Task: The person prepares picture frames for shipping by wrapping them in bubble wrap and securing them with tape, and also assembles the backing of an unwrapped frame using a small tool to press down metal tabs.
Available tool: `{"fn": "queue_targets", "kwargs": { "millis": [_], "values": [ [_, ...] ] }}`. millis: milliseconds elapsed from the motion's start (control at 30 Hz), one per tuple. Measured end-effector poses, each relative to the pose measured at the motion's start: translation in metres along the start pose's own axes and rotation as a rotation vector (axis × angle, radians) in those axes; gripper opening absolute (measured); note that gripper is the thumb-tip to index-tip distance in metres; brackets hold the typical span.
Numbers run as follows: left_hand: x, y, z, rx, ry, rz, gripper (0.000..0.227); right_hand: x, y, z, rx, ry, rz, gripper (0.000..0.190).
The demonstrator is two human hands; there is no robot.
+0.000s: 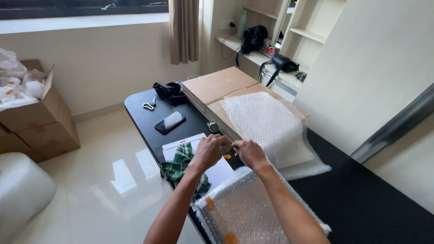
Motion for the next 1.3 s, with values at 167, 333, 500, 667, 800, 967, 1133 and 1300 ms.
{"fn": "queue_targets", "kwargs": {
  "millis": [167, 333, 500, 667, 800, 967, 1133, 1300],
  "values": [
    [-0.068, 0.024, 0.024, -0.136, 0.104, -0.169, 0.005, 0.014, 0.089, 0.068, -0.248, -0.115, 0.121, 0.020],
    [-0.136, 0.038, -0.008, -0.218, 0.539, -0.278, 0.023, -0.032, 0.192, 0.089, -0.446, -0.390, 0.063, 0.022],
    [-0.222, 0.063, -0.031, -0.155, 0.729, -0.398, 0.023, -0.127, 0.341, 0.083, -0.554, -0.423, -0.309, 0.007],
    [-0.304, 0.097, -0.061, 0.096, 0.730, -0.484, 0.014, -0.241, 0.554, 0.054, -0.648, -0.271, -0.717, 0.017],
    [-0.358, 0.111, -0.106, 0.219, 0.713, -0.606, 0.015, -0.268, 0.677, 0.027, -0.576, -0.304, -0.966, 0.017],
    [-0.400, 0.130, -0.202, 0.379, 0.793, -0.535, 0.018, -0.285, 0.756, -0.014, -0.555, -0.069, -1.134, 0.009],
    [-0.394, 0.150, -0.271, 0.482, 0.912, -0.432, 0.018, -0.295, 0.788, -0.024, -0.710, 0.207, -1.123, 0.022],
    [-0.365, 0.162, -0.306, 0.495, 0.976, -0.208, 0.016, -0.303, 0.800, -0.036, -0.705, 0.212, -1.193, 0.015]
  ]
}}
Point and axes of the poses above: each hand's wrist, its own y-axis away from the middle knuckle, its own z-axis out of the back of the hand, x = y × z, the point moved 1 cm from there along -y, towards the middle knuckle, and after that the axes turned 9 degrees about y, right-handed, at the moved point
